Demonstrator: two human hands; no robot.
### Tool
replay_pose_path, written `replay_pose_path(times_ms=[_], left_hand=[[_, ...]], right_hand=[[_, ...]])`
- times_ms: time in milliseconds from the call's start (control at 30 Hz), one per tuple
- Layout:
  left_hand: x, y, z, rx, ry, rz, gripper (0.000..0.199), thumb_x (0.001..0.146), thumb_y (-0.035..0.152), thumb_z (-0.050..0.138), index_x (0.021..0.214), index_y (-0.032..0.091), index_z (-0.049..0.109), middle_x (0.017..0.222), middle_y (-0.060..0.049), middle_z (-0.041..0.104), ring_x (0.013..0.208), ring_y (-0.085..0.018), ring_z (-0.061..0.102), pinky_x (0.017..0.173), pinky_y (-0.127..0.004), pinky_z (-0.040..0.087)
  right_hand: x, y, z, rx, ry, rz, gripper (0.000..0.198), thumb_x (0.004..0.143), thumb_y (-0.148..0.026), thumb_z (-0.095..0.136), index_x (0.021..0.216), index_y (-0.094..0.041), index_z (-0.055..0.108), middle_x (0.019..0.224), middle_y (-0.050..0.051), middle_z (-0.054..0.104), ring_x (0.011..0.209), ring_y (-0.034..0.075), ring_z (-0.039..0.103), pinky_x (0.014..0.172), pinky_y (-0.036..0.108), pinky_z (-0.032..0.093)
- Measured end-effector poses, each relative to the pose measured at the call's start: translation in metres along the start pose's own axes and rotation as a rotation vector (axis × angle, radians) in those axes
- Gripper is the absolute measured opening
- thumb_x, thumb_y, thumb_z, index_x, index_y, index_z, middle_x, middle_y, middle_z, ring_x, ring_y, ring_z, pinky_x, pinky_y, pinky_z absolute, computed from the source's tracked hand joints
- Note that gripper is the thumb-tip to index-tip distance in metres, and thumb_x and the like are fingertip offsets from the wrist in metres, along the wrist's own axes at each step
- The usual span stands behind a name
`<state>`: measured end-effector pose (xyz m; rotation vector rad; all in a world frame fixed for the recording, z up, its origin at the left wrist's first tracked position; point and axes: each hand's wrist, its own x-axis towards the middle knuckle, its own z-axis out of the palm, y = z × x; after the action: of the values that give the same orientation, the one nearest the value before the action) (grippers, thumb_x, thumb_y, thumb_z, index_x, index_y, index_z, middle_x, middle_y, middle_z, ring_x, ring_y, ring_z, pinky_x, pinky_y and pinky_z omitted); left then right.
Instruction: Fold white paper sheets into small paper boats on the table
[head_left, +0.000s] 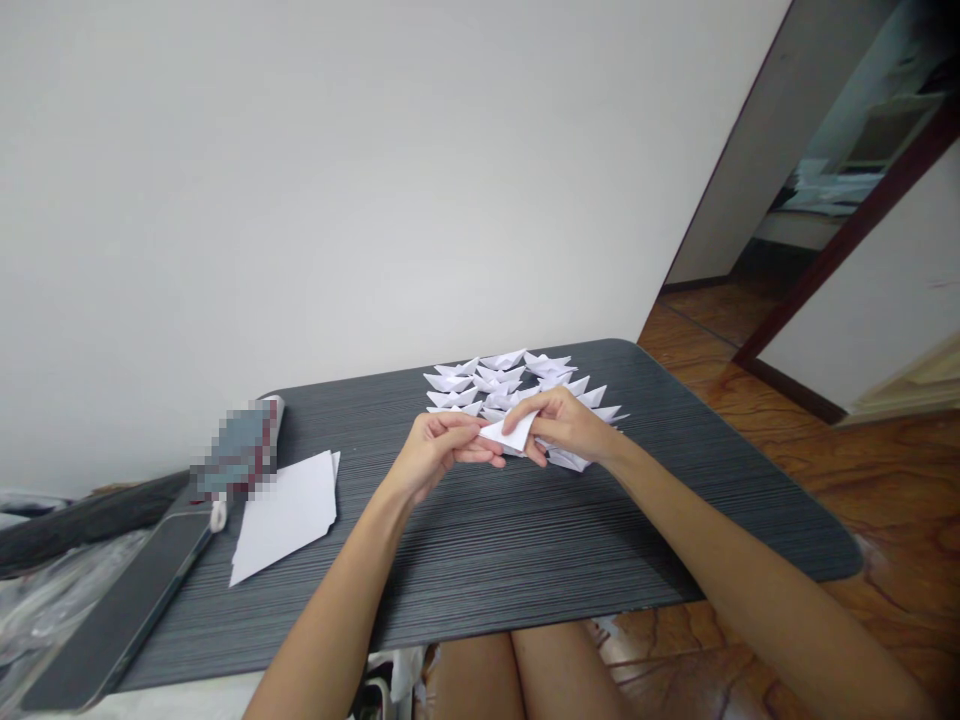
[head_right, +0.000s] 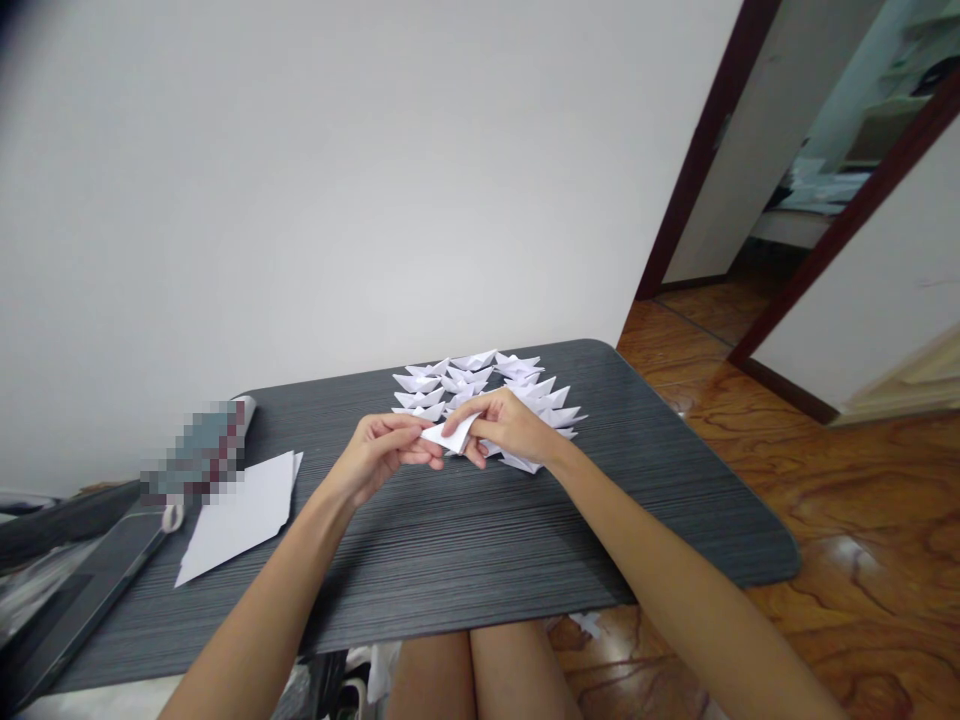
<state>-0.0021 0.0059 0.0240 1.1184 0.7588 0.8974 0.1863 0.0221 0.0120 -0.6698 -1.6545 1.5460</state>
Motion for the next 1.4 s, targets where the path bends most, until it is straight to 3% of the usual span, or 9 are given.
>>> replay_pose_path(times_ms=[333,533,700,767,833,933,1000,1100,1400], left_hand=[[-0.001,0.001,-0.001,0.035,-0.001,-0.033,0.021,0.062,0.019,0.067,0.079,0.007,0.065,0.065,-0.008,0.068,0.059,-0.018,0.065,0.063,-0.026,0.052],[-0.001,0.003,0.001,0.092,-0.058,-0.095,0.028,0.067,0.033,0.063,0.073,0.006,0.064,0.063,-0.010,0.068,0.056,-0.017,0.065,0.056,-0.024,0.051],[-0.002,0.003,0.004,0.235,-0.072,-0.102,0.024,0.066,0.029,0.064,0.072,0.006,0.064,0.060,-0.008,0.066,0.053,-0.016,0.064,0.054,-0.023,0.051],[-0.003,0.002,0.005,0.281,-0.046,-0.054,0.024,0.066,0.029,0.064,0.072,0.006,0.063,0.061,-0.007,0.066,0.053,-0.016,0.064,0.057,-0.026,0.052],[-0.003,0.000,0.006,0.346,0.015,0.017,0.024,0.066,0.030,0.063,0.071,0.007,0.062,0.061,-0.007,0.066,0.055,-0.017,0.064,0.058,-0.028,0.052],[-0.002,-0.004,0.006,0.506,0.095,0.138,0.023,0.069,0.032,0.059,0.069,0.009,0.061,0.062,-0.005,0.066,0.057,-0.018,0.064,0.059,-0.027,0.052],[-0.002,-0.006,0.005,0.626,0.106,0.199,0.023,0.072,0.032,0.055,0.069,0.011,0.062,0.063,-0.004,0.066,0.059,-0.017,0.064,0.060,-0.026,0.051],[-0.002,-0.008,0.004,0.736,0.088,0.244,0.023,0.074,0.032,0.052,0.071,0.012,0.063,0.064,-0.004,0.067,0.060,-0.017,0.064,0.062,-0.025,0.051],[-0.004,-0.006,0.003,0.832,0.009,0.274,0.025,0.078,0.030,0.047,0.070,0.011,0.062,0.065,-0.005,0.067,0.060,-0.015,0.064,0.061,-0.022,0.049]], right_hand=[[0.000,0.005,-0.001,0.141,-0.049,0.030,0.011,0.068,-0.007,0.047,0.069,-0.009,0.057,0.048,-0.001,0.057,0.035,0.007,0.052,0.034,0.015,0.034],[0.000,0.002,0.001,0.066,-0.112,0.010,0.011,0.070,-0.007,0.046,0.066,-0.010,0.056,0.042,-0.002,0.055,0.035,0.006,0.052,0.038,0.014,0.034],[-0.001,0.001,0.002,-0.028,-0.138,0.011,0.012,0.072,-0.010,0.047,0.066,-0.009,0.058,0.043,-0.002,0.055,0.038,0.007,0.053,0.042,0.016,0.035],[-0.002,0.001,-0.001,-0.033,-0.141,-0.007,0.013,0.073,-0.012,0.048,0.072,-0.009,0.060,0.050,0.000,0.058,0.045,0.009,0.056,0.046,0.018,0.038],[-0.001,0.000,-0.005,-0.005,-0.137,-0.019,0.021,0.075,-0.015,0.047,0.090,-0.009,0.060,0.060,0.003,0.062,0.055,0.012,0.060,0.051,0.021,0.041],[0.001,0.000,-0.006,-0.021,-0.064,-0.005,0.039,0.078,-0.024,0.047,0.114,-0.011,0.048,0.070,0.005,0.064,0.063,0.014,0.062,0.054,0.023,0.043],[0.003,0.002,-0.003,-0.116,0.044,0.011,0.038,0.075,-0.027,0.053,0.110,-0.012,0.051,0.066,0.003,0.063,0.057,0.013,0.061,0.050,0.022,0.043],[0.006,0.006,0.002,-0.195,0.172,0.018,0.021,0.068,-0.025,0.061,0.083,-0.011,0.059,0.058,0.001,0.061,0.050,0.011,0.059,0.047,0.020,0.043],[0.004,0.007,0.001,-0.214,0.137,0.017,0.016,0.066,-0.026,0.063,0.072,-0.012,0.059,0.052,0.001,0.061,0.048,0.012,0.058,0.046,0.021,0.044]])
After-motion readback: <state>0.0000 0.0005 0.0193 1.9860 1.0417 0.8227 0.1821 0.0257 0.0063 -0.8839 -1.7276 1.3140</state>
